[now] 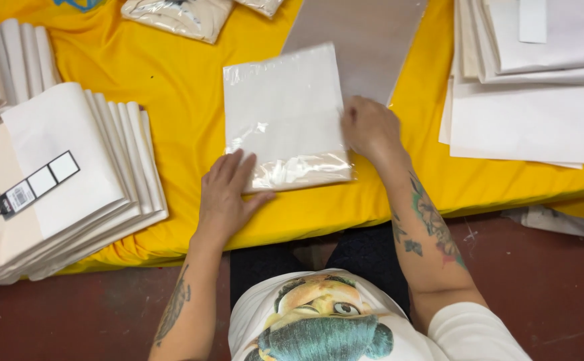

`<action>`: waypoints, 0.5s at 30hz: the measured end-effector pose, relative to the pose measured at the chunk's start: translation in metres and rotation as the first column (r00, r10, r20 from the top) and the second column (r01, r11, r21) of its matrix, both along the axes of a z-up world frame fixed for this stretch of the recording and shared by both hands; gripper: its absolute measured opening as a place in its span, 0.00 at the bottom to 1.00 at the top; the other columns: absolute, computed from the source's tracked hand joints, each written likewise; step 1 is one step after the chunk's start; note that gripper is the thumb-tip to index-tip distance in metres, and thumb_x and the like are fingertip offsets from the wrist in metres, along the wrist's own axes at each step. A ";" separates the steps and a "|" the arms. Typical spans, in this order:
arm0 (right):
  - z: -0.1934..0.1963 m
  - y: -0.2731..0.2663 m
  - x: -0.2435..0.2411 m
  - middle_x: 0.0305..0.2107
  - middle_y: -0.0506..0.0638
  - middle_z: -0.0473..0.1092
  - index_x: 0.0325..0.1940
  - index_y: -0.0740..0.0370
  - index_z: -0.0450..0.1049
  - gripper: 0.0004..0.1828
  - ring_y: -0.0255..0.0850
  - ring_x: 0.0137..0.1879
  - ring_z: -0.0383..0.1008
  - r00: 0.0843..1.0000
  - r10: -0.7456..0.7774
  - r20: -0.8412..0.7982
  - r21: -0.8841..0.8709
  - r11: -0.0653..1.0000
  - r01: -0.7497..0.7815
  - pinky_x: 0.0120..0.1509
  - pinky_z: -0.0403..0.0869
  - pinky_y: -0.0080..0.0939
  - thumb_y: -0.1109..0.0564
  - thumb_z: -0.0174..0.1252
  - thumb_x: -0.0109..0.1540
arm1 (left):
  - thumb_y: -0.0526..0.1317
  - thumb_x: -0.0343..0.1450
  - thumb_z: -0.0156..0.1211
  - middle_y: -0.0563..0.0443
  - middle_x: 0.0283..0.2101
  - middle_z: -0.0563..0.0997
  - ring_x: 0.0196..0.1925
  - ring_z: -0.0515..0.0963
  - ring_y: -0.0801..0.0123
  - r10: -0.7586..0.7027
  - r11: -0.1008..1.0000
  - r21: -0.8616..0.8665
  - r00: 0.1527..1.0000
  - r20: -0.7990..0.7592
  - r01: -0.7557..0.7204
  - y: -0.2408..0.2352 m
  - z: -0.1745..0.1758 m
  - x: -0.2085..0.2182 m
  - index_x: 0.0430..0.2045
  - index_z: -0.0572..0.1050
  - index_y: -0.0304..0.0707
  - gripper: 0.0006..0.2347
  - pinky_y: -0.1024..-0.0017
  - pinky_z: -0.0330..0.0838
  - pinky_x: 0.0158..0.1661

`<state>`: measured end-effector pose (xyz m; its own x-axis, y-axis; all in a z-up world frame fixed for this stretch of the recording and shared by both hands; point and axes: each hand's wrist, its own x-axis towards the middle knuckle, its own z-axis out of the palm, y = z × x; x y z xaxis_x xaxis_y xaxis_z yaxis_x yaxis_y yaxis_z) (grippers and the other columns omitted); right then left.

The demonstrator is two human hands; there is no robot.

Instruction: Folding t-shirts and placing them into clear plastic bags for shipping

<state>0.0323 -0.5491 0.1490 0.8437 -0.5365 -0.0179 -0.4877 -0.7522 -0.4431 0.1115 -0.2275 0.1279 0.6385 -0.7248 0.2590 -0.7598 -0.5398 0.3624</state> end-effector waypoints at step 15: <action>0.021 0.135 0.016 0.75 0.66 0.49 0.78 0.63 0.55 0.43 0.56 0.82 0.38 0.912 0.408 -0.047 0.005 0.913 -0.408 0.79 0.23 0.63 0.30 0.42 0.70 | 0.44 0.73 0.60 0.39 0.40 0.81 0.48 0.79 0.45 -0.089 0.993 0.035 0.928 -0.362 0.109 -0.052 0.008 0.101 0.41 0.82 0.39 0.11 0.51 0.73 0.50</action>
<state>0.0483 -0.4143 0.1700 0.9875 -0.1456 -0.0600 -0.1573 -0.8920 -0.4238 0.2126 -0.2795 0.1359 0.6055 -0.7957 -0.0150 -0.6350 -0.4944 0.5935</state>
